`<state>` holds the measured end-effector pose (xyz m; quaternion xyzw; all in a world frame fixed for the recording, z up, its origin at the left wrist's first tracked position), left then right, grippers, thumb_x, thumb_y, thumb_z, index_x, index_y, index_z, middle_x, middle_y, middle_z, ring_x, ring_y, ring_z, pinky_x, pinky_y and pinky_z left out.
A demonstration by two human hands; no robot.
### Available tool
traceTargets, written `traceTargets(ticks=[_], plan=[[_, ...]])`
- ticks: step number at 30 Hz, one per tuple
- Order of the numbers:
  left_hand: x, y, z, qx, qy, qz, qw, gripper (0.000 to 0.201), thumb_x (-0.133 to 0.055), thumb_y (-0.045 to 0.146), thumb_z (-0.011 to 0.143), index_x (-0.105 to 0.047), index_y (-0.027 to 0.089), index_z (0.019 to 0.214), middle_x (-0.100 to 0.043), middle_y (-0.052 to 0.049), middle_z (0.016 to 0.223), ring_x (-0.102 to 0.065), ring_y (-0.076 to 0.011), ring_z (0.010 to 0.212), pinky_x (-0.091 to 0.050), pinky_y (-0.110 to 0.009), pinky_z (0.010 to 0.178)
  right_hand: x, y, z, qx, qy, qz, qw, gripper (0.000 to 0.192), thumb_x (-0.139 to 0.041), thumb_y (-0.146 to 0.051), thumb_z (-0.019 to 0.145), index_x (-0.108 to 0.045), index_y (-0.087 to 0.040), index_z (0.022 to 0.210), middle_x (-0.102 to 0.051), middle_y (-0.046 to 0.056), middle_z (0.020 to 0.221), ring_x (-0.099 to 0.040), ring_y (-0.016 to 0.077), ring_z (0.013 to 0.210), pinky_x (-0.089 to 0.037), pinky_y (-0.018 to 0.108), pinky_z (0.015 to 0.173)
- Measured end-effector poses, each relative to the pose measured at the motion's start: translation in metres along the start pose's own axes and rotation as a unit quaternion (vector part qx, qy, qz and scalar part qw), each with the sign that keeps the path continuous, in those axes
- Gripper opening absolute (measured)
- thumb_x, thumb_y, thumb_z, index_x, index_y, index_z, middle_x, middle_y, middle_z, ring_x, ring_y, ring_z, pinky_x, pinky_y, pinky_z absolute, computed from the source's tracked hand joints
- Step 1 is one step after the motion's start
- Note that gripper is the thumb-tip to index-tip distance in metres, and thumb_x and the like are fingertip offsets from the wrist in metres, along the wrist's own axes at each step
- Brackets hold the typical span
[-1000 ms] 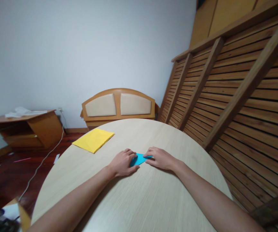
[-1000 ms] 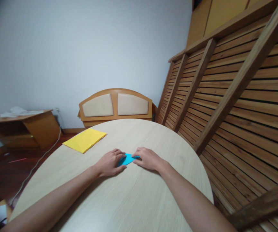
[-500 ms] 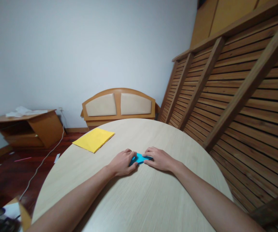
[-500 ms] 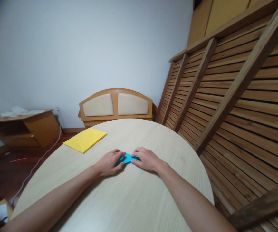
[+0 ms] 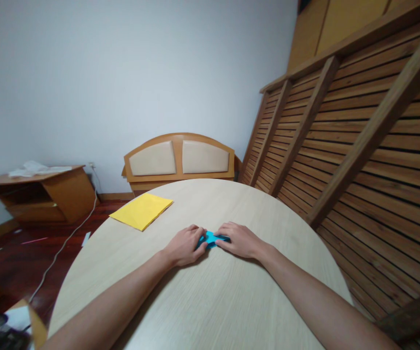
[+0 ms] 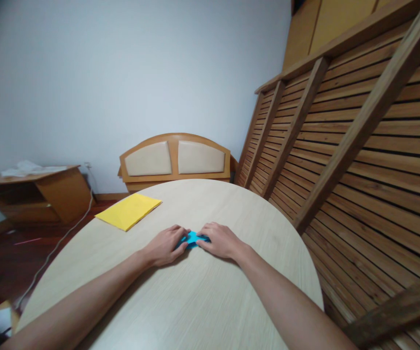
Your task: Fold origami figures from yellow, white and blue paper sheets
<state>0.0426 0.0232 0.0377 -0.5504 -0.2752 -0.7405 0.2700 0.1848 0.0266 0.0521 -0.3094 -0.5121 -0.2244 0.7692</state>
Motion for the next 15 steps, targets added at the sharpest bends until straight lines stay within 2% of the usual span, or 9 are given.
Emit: traceTargets(ticks=[6,15], plan=[[-0.0010,0.0004,0.0002,0.007,-0.004,0.001,1.000,0.028,-0.033,0.038,0.099,-0.052,0.019,0.106,-0.066,-0.009,0.100,-0.058,-0.0247,0.099,-0.045,-0.038,0.090,0.0014,0.0008,0.0010,-0.018,0.012,-0.008,1.000,0.022,-0.055,-0.035,0.093,-0.070,-0.021,0.100,-0.070,0.006,0.100,-0.061,0.0214,0.094,-0.043,0.030,0.081],[0.0017,-0.0002,0.0002,0.022,0.005,-0.005,1.000,0.030,-0.028,0.035,0.101,-0.053,0.018,0.106,-0.065,-0.010,0.099,-0.060,-0.0236,0.097,-0.046,-0.037,0.090,0.0044,0.0066,0.0018,-0.050,0.055,0.049,0.996,0.024,-0.054,-0.034,0.094,-0.071,-0.021,0.105,-0.072,0.006,0.102,-0.065,0.0196,0.093,-0.045,0.029,0.083]])
Point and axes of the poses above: each hand's wrist, its own z-axis towards the middle knuckle, its own x-axis out of the back of the hand, y = z × x, the point moved 7 cm from there along z, towards the middle knuckle
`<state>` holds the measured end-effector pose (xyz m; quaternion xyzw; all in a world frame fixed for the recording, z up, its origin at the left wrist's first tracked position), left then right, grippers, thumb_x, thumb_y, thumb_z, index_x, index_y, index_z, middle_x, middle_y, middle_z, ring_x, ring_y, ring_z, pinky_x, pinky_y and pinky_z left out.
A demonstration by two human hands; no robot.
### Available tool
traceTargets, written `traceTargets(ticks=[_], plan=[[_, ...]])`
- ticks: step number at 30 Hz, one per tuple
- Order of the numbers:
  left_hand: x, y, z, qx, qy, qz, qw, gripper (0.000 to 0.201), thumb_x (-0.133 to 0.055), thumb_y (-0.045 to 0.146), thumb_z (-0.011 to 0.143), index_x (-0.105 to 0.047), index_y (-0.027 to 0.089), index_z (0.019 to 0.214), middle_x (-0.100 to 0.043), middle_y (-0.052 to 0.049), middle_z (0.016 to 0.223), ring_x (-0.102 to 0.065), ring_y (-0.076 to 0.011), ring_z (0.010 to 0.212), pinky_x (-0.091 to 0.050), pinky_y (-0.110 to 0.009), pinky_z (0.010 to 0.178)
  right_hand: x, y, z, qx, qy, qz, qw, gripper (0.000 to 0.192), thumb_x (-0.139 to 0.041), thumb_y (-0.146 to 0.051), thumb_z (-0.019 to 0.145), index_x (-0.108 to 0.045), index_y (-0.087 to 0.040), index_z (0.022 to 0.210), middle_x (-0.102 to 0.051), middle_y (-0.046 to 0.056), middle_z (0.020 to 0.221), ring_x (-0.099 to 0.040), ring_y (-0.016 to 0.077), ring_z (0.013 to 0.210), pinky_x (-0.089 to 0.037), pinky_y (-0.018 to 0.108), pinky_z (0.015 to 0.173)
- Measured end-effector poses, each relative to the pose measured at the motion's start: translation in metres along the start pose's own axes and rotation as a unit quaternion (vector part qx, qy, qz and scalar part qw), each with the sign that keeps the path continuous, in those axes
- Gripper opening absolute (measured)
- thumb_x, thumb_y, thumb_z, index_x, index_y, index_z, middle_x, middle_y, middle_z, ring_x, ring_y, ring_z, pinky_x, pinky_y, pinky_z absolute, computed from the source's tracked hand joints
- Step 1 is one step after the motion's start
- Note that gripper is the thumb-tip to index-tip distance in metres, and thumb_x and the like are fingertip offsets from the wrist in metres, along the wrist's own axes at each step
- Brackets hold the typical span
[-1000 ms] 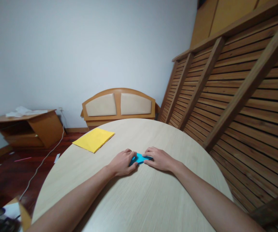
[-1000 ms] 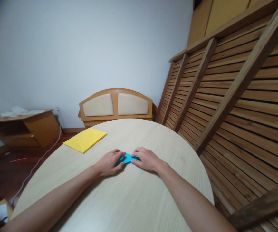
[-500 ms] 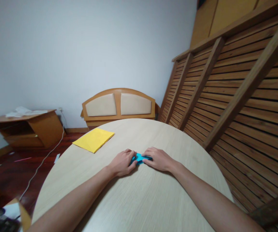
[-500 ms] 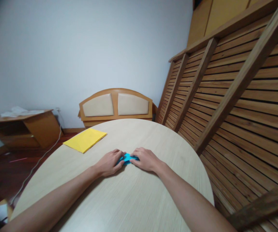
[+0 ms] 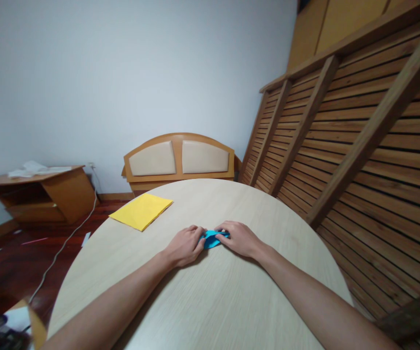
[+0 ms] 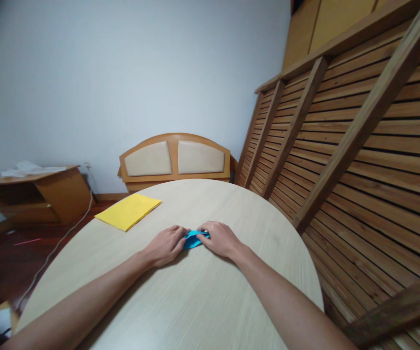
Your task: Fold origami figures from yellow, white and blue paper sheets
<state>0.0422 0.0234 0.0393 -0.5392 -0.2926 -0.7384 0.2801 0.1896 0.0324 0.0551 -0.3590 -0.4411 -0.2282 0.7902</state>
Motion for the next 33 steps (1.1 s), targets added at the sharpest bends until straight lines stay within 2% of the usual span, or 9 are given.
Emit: traceTargets(ticks=[6,16,22,30,33], plan=[[-0.002,-0.002,0.001,0.005,-0.001,0.008,1.000,0.034,-0.024,0.032,0.102,-0.054,0.016,0.105,-0.065,-0.010,0.097,-0.062,-0.0227,0.092,-0.047,-0.035,0.086,-0.001,0.004,0.001,-0.014,0.026,0.020,0.999,0.022,-0.057,-0.032,0.092,-0.072,-0.021,0.104,-0.074,0.005,0.101,-0.066,0.0191,0.090,-0.046,0.029,0.082],[-0.003,-0.004,0.005,0.015,0.020,0.031,0.999,0.028,-0.034,0.029,0.100,-0.055,0.018,0.116,-0.069,-0.010,0.097,-0.065,-0.0233,0.091,-0.048,-0.033,0.079,-0.003,0.003,0.001,-0.026,0.025,0.028,0.999,0.022,-0.058,-0.034,0.092,-0.073,-0.023,0.102,-0.075,0.004,0.097,-0.068,0.0184,0.083,-0.048,0.028,0.077],[-0.004,-0.010,0.003,0.048,0.029,0.033,0.998,0.029,-0.040,0.024,0.097,-0.055,0.021,0.122,-0.072,-0.010,0.096,-0.069,-0.0234,0.084,-0.050,-0.031,0.072,-0.001,0.001,0.002,-0.026,0.033,0.034,0.999,0.021,-0.058,-0.034,0.092,-0.073,-0.023,0.101,-0.074,0.004,0.097,-0.068,0.0181,0.083,-0.048,0.028,0.076],[-0.005,-0.016,0.005,0.072,0.044,0.003,0.996,0.039,-0.045,0.016,0.091,-0.059,0.022,0.126,-0.073,-0.010,0.112,-0.071,-0.0258,0.096,-0.053,-0.033,0.080,-0.001,-0.009,0.002,-0.004,0.042,0.043,0.998,0.019,-0.061,-0.032,0.090,-0.071,-0.022,0.103,-0.073,0.004,0.097,-0.066,0.0168,0.083,-0.048,0.028,0.079],[-0.005,-0.021,0.005,0.088,0.066,-0.016,0.994,0.041,-0.045,0.015,0.091,-0.060,0.022,0.128,-0.073,-0.010,0.113,-0.071,-0.0257,0.097,-0.054,-0.033,0.081,-0.001,-0.010,0.001,-0.002,0.048,0.044,0.998,0.021,-0.064,-0.031,0.087,-0.070,-0.022,0.105,-0.072,0.004,0.098,-0.066,0.0166,0.083,-0.048,0.029,0.079]])
Point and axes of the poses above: each hand's wrist, its own z-axis towards the middle knuckle, its own x-axis out of the back of the hand, y = z × x, the point moved 7 cm from there along z, towards the middle knuckle
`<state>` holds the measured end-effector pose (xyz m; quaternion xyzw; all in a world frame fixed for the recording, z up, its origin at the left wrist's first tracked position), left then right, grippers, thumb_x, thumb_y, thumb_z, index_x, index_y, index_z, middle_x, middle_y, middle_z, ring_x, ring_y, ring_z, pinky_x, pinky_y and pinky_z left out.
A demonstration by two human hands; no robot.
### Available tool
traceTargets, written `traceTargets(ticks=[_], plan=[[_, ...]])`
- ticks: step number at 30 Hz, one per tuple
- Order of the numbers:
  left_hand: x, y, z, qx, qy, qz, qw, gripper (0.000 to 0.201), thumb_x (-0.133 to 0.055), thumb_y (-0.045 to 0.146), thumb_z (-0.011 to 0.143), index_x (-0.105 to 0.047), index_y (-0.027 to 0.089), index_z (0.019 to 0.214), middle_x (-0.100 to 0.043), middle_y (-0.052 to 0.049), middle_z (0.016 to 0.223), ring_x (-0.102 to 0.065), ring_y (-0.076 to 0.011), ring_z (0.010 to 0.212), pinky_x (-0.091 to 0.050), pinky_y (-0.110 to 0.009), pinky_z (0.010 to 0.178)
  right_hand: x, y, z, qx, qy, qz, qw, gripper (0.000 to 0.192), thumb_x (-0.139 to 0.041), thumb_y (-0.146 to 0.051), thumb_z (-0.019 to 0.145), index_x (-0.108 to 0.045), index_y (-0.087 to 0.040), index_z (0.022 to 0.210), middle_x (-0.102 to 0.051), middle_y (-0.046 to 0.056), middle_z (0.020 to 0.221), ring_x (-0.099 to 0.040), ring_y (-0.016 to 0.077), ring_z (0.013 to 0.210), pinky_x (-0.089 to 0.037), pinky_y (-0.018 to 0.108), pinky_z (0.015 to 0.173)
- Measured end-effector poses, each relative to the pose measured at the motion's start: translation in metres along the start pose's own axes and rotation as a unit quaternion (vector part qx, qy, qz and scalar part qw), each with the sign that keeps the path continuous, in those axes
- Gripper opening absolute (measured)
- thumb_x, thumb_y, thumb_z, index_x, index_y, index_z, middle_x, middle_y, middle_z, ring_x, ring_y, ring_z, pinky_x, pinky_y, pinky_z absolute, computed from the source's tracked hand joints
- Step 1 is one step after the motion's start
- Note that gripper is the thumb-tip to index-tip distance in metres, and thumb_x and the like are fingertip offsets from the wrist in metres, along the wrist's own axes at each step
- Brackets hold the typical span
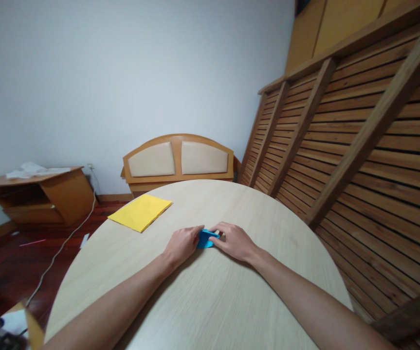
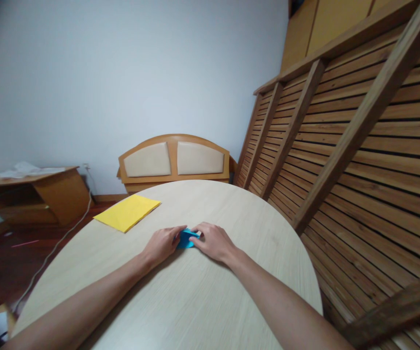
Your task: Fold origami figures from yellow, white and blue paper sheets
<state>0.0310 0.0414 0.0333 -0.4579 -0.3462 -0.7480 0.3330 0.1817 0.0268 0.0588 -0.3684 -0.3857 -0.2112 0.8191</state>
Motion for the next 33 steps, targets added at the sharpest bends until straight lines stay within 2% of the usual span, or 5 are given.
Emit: traceTargets(ticks=[10,17,23,27,33], plan=[[0.011,-0.004,0.001,0.034,0.083,-0.173,0.981,0.037,-0.046,0.011,0.087,-0.068,0.020,0.115,-0.076,-0.007,0.103,-0.072,-0.0204,0.087,-0.055,-0.031,0.082,0.002,-0.003,0.000,0.015,0.011,0.016,1.000,0.030,-0.067,-0.026,0.084,-0.065,-0.023,0.114,-0.068,0.004,0.106,-0.064,0.0155,0.083,-0.049,0.029,0.080],[0.004,-0.011,0.005,0.070,0.098,-0.388,0.914,0.031,-0.044,0.011,0.084,-0.070,0.015,0.102,-0.068,-0.013,0.123,-0.063,-0.0230,0.117,-0.053,-0.036,0.095,0.001,-0.006,-0.001,0.039,0.005,0.015,0.999,0.037,-0.065,-0.019,0.083,-0.063,-0.025,0.119,-0.066,0.004,0.114,-0.064,0.0178,0.095,-0.049,0.030,0.085],[-0.003,-0.015,0.007,0.123,0.066,-0.515,0.846,0.022,-0.051,0.019,0.083,-0.069,0.013,0.095,-0.060,-0.017,0.134,-0.061,-0.0277,0.119,-0.055,-0.040,0.091,-0.002,-0.004,-0.001,0.055,0.008,-0.005,0.998,0.037,-0.065,-0.026,0.086,-0.064,-0.027,0.123,-0.062,0.006,0.124,-0.058,0.0221,0.113,-0.047,0.036,0.098],[0.001,-0.013,0.006,0.133,0.057,-0.570,0.809,0.027,-0.056,0.033,0.082,-0.070,0.012,0.094,-0.060,-0.018,0.134,-0.063,-0.0310,0.114,-0.057,-0.043,0.086,-0.002,-0.002,-0.002,0.060,0.014,-0.018,0.998,0.037,-0.065,-0.024,0.086,-0.065,-0.028,0.122,-0.055,0.007,0.134,-0.054,0.0240,0.120,-0.044,0.040,0.102],[0.004,-0.010,0.005,0.136,0.056,-0.572,0.807,0.037,-0.071,0.044,0.075,-0.067,0.016,0.099,-0.063,-0.016,0.130,-0.065,-0.0291,0.108,-0.057,-0.041,0.082,-0.002,-0.007,-0.002,0.069,-0.006,-0.001,0.998,0.039,-0.064,-0.022,0.086,-0.065,-0.030,0.125,-0.048,0.006,0.142,-0.058,0.0216,0.114,-0.045,0.038,0.102]])
Point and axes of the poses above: each hand's wrist, its own z-axis towards the middle knuckle, its own x-axis out of the back of the hand, y = z × x, the point moved 7 cm from there along z, towards the middle knuckle
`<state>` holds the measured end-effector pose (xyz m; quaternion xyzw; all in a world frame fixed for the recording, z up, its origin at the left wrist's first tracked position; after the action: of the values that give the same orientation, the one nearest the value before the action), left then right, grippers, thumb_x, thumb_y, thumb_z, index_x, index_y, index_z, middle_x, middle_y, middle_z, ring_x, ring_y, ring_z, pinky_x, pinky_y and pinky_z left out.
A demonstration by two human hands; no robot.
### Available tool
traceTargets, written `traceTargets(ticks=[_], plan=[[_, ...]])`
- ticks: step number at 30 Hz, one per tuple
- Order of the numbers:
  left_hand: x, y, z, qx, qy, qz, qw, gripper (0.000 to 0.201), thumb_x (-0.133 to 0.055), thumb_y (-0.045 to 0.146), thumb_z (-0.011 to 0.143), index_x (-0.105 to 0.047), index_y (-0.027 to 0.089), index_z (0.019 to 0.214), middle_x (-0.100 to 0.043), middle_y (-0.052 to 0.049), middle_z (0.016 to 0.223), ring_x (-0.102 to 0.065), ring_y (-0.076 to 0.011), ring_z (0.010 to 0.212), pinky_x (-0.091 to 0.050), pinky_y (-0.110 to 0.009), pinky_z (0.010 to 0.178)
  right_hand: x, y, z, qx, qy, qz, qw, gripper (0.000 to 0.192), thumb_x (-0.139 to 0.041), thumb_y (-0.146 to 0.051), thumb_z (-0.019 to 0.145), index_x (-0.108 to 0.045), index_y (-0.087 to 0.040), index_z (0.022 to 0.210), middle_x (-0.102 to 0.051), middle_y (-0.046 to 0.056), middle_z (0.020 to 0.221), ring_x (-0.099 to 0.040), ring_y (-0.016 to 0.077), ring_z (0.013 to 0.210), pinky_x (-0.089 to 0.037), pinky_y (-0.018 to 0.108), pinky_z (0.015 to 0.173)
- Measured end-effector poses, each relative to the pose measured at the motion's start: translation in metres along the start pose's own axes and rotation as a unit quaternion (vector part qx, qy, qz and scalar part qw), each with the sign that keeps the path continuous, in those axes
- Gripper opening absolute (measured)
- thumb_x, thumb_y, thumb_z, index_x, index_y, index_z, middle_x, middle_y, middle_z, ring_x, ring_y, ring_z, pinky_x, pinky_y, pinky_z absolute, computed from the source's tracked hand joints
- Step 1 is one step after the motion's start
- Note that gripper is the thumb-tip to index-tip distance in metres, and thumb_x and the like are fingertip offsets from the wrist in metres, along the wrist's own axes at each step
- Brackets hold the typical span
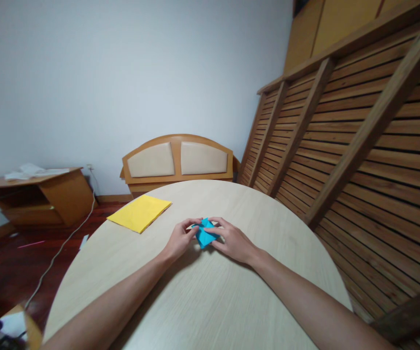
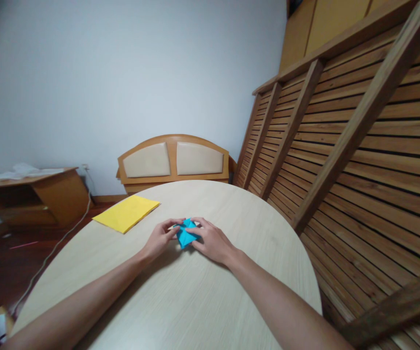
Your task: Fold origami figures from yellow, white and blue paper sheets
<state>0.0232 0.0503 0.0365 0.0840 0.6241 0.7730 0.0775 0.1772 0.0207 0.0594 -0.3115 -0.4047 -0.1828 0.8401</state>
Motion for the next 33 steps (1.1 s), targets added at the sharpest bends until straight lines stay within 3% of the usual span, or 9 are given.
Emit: traceTargets(ticks=[6,10,13,17,21,26,30,33], plan=[[0.005,-0.002,0.003,-0.036,0.022,0.015,0.999,0.038,-0.073,0.042,0.073,-0.063,0.016,0.099,-0.069,-0.012,0.114,-0.067,-0.0242,0.099,-0.055,-0.038,0.085,0.004,-0.001,-0.002,0.002,-0.006,0.029,1.000,0.044,-0.069,-0.026,0.083,-0.064,-0.030,0.126,-0.043,0.007,0.147,-0.055,0.0241,0.121,-0.043,0.040,0.105],[0.008,-0.004,0.004,-0.047,0.038,0.059,0.996,0.034,-0.069,0.043,0.077,-0.061,0.017,0.098,-0.068,-0.009,0.103,-0.066,-0.0200,0.088,-0.055,-0.034,0.078,0.009,0.010,-0.001,-0.032,0.046,0.109,0.993,0.057,-0.067,-0.024,0.082,-0.053,-0.025,0.137,-0.046,0.011,0.144,-0.055,0.0234,0.121,-0.048,0.039,0.099],[0.005,-0.004,0.004,-0.061,0.020,0.053,0.997,0.032,-0.069,0.041,0.078,-0.060,0.017,0.097,-0.066,-0.009,0.103,-0.064,-0.0190,0.086,-0.055,-0.031,0.073,0.009,0.026,0.000,-0.114,0.092,0.186,0.971,0.050,-0.062,-0.030,0.087,-0.050,-0.020,0.135,-0.059,0.013,0.129,-0.063,0.0197,0.102,-0.055,0.034,0.082],[0.000,-0.002,0.001,-0.084,0.001,0.075,0.994,0.033,-0.069,0.038,0.080,-0.059,0.018,0.103,-0.065,-0.010,0.107,-0.063,-0.0204,0.096,-0.054,-0.031,0.078,0.003,0.029,0.003,-0.147,0.079,0.240,0.956,0.027,-0.056,-0.038,0.093,-0.064,-0.017,0.108,-0.070,0.006,0.095,-0.065,0.0184,0.086,-0.053,0.030,0.075],[-0.004,0.000,-0.003,-0.090,-0.006,0.100,0.991,0.039,-0.067,0.039,0.081,-0.057,0.017,0.111,-0.065,-0.010,0.106,-0.063,-0.0203,0.094,-0.054,-0.031,0.076,0.006,0.022,0.004,-0.124,0.083,0.223,0.963,0.024,-0.055,-0.038,0.094,-0.067,-0.017,0.092,-0.070,0.003,0.085,-0.064,0.0175,0.079,-0.050,0.028,0.072],[-0.009,0.003,-0.003,-0.079,-0.024,0.130,0.988,0.030,-0.063,0.042,0.085,-0.063,0.016,0.099,-0.068,-0.009,0.100,-0.063,-0.0207,0.090,-0.053,-0.031,0.074,0.009,0.019,0.005,-0.112,0.079,0.199,0.970,0.023,-0.055,-0.036,0.093,-0.069,-0.018,0.092,-0.070,0.003,0.085,-0.064,0.0168,0.078,-0.048,0.027,0.072],[-0.006,0.003,-0.002,-0.067,0.000,0.148,0.987,0.033,-0.064,0.048,0.083,-0.064,0.017,0.093,-0.068,-0.008,0.093,-0.063,-0.0202,0.085,-0.053,-0.030,0.070,0.011,0.025,0.003,-0.138,0.087,0.114,0.980,0.024,-0.059,-0.040,0.090,-0.069,-0.018,0.090,-0.067,0.002,0.077,-0.060,0.0158,0.070,-0.045,0.026,0.065],[-0.001,0.002,-0.001,-0.054,0.026,0.130,0.990,0.039,-0.064,0.053,0.080,-0.061,0.016,0.093,-0.066,-0.008,0.094,-0.063,-0.0193,0.082,-0.052,-0.028,0.064,0.010,0.033,0.000,-0.173,0.085,0.083,0.978,0.030,-0.059,-0.046,0.089,-0.066,-0.018,0.100,-0.062,-0.001,0.069,-0.058,0.0145,0.062,-0.042,0.026,0.059]])
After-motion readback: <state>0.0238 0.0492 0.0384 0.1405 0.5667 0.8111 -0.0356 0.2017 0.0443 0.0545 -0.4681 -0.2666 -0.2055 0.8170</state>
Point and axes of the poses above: each hand's wrist, its own z-axis towards the middle knuckle, its own x-axis out of the back of the hand, y = z × x, the point moved 7 cm from there along z, towards the middle knuckle
